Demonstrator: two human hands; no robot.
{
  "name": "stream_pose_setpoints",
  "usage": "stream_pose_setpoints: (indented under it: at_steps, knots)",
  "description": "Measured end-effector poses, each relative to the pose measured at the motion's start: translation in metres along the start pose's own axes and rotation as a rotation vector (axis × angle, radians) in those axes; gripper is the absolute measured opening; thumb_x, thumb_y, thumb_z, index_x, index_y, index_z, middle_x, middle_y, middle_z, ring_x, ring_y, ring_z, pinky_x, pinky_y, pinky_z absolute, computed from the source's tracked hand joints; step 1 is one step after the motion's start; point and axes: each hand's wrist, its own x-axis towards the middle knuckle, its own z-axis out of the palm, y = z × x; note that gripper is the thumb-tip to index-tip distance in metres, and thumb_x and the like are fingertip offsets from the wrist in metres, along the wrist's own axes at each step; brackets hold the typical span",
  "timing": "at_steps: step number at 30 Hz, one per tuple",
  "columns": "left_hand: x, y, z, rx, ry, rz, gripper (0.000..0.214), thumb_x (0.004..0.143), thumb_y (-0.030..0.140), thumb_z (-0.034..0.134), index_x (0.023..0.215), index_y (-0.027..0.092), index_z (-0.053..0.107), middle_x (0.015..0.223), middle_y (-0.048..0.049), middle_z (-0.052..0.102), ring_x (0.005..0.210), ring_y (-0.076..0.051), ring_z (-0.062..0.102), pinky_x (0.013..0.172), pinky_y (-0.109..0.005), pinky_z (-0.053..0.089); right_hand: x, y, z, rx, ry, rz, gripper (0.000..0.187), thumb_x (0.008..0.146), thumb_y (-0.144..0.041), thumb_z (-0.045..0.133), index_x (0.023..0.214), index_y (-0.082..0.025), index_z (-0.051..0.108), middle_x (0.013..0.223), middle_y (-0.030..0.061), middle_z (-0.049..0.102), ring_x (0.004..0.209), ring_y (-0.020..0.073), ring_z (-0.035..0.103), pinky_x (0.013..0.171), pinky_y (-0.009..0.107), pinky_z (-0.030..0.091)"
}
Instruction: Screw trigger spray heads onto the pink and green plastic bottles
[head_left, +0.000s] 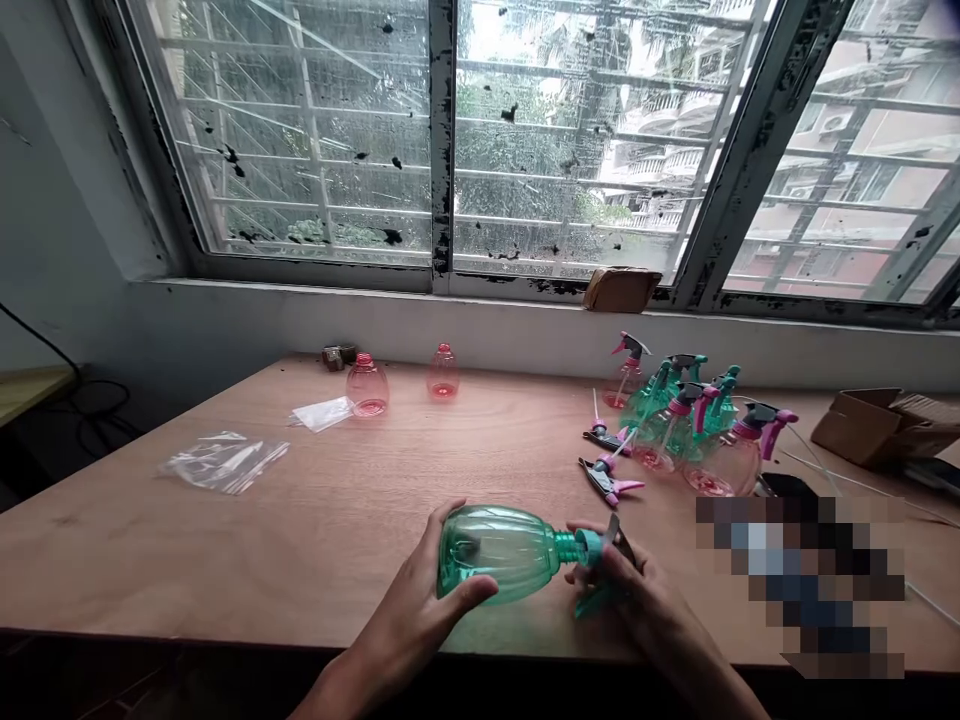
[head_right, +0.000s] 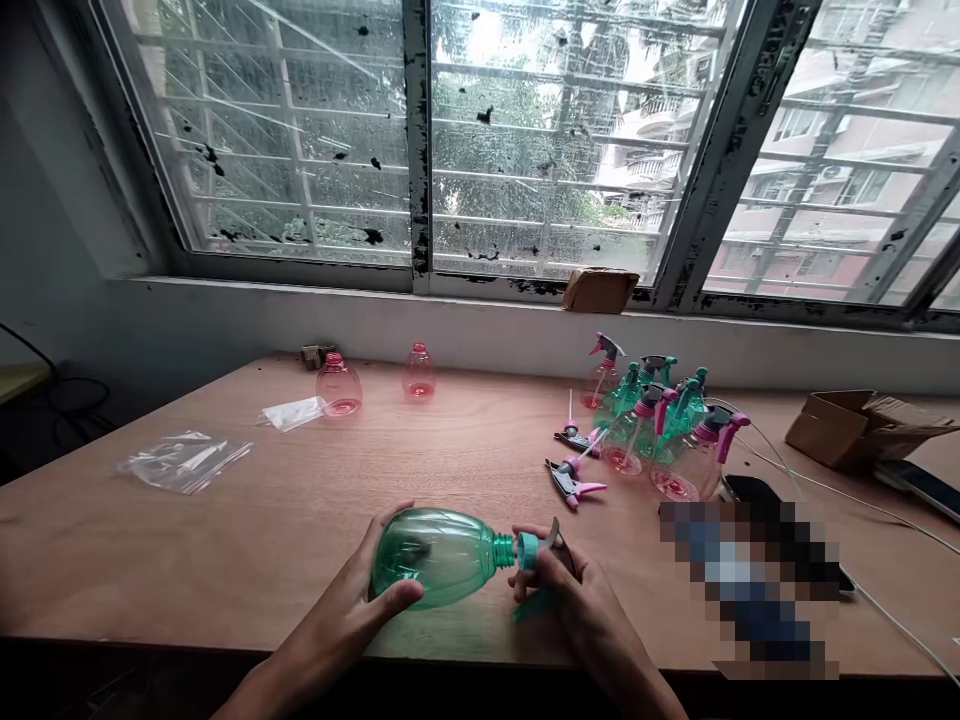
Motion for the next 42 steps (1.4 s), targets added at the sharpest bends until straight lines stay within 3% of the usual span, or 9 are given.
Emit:
stream_pose_setpoints:
  at_steps: [7,10,15,19,24,27,30,36,42]
  knots:
    - [-0.001,-0.007,-0.001,0.000,-0.020,0.045,0.067,0.085,0.051,0.068,0.142,0.026,0.043,0.138,-0.0118,0.060,0.124,-0.035,0.058,0.107,-0.044,0.044,-0.007,0.003,-0.010,-0.277,-0.074,-0.049,0.050,0.060,-0.043,0.092,0.102,-0.020,0.078,0.073,0.0040,0.079,0.065,0.0219,0.068,0.059,0.028,0.046]
    - [-0.002,-0.006,-0.001,-0.037,-0.037,0.004,0.074,0.083,0.049,0.072,0.145,0.025,0.039,0.141,-0.0129,0.057,0.129,-0.035,0.054,0.111,-0.047,0.040,-0.008,0.002,-0.008,-0.308,-0.096,-0.072,0.043,0.061,-0.041,0.091,0.097,-0.021,0.078,0.070,0.0019,0.076,0.063,0.0195,0.064,0.057,0.026,0.043]
    - [0.000,-0.004,0.001,-0.003,-0.104,0.009,0.105,0.070,0.026,0.088,0.154,0.029,0.025,0.160,-0.0119,0.035,0.148,-0.033,0.032,0.123,-0.048,0.022,-0.010,-0.002,-0.001,-0.359,0.005,-0.130,0.040,0.066,-0.042,0.088,0.098,-0.020,0.076,0.075,0.0005,0.073,0.065,0.0193,0.063,0.059,0.026,0.044]
    - [-0.001,-0.006,0.001,0.000,-0.034,0.039,0.108,0.070,0.023,0.088,0.155,0.033,0.023,0.159,-0.0107,0.039,0.145,-0.035,0.036,0.122,-0.052,0.025,-0.012,-0.004,0.003,-0.408,0.011,-0.125,0.036,0.070,-0.041,0.086,0.096,-0.019,0.074,0.069,0.0002,0.073,0.063,0.0205,0.065,0.058,0.027,0.045]
    - [-0.003,-0.007,-0.001,-0.116,-0.117,0.021,0.099,0.083,0.033,0.077,0.158,0.033,0.013,0.161,-0.0104,0.037,0.148,-0.033,0.033,0.122,-0.052,0.026,-0.013,-0.003,0.002,-0.402,0.050,-0.143,0.037,0.073,-0.045,0.082,0.097,-0.018,0.072,0.065,0.0027,0.076,0.061,0.0235,0.068,0.058,0.031,0.047]
    - [-0.002,-0.007,-0.002,-0.068,-0.113,0.008,0.101,0.078,0.029,0.082,0.157,0.031,0.020,0.161,-0.0105,0.037,0.150,-0.033,0.031,0.123,-0.052,0.024,-0.012,-0.002,0.003,-0.408,0.057,-0.163,0.037,0.073,-0.048,0.081,0.094,-0.018,0.072,0.065,0.0038,0.076,0.059,0.0239,0.067,0.057,0.032,0.047]
    - [0.000,-0.010,-0.002,0.058,-0.071,0.093,0.097,0.077,0.025,0.083,0.155,0.033,0.027,0.162,-0.0091,0.036,0.149,-0.033,0.031,0.124,-0.052,0.020,-0.012,-0.003,0.006,-0.424,0.057,-0.180,0.037,0.072,-0.048,0.082,0.091,-0.019,0.072,0.062,0.0027,0.075,0.058,0.0229,0.066,0.057,0.031,0.048]
    - [-0.001,-0.007,-0.002,0.032,-0.089,0.040,0.105,0.078,0.029,0.082,0.158,0.035,0.014,0.165,-0.0065,0.029,0.152,-0.032,0.023,0.125,-0.050,0.020,-0.013,-0.004,0.008,-0.414,0.049,-0.178,0.035,0.072,-0.046,0.083,0.090,-0.019,0.071,0.062,0.0015,0.073,0.058,0.0210,0.064,0.057,0.030,0.046]
    - [-0.001,-0.003,-0.001,0.045,-0.056,0.048,0.098,0.071,0.023,0.087,0.152,0.031,0.035,0.160,-0.0104,0.038,0.149,-0.035,0.029,0.124,-0.052,0.020,-0.011,0.002,0.003,-0.429,0.056,-0.171,0.037,0.069,-0.047,0.084,0.089,-0.018,0.072,0.065,0.0006,0.071,0.057,0.0188,0.062,0.054,0.027,0.042]
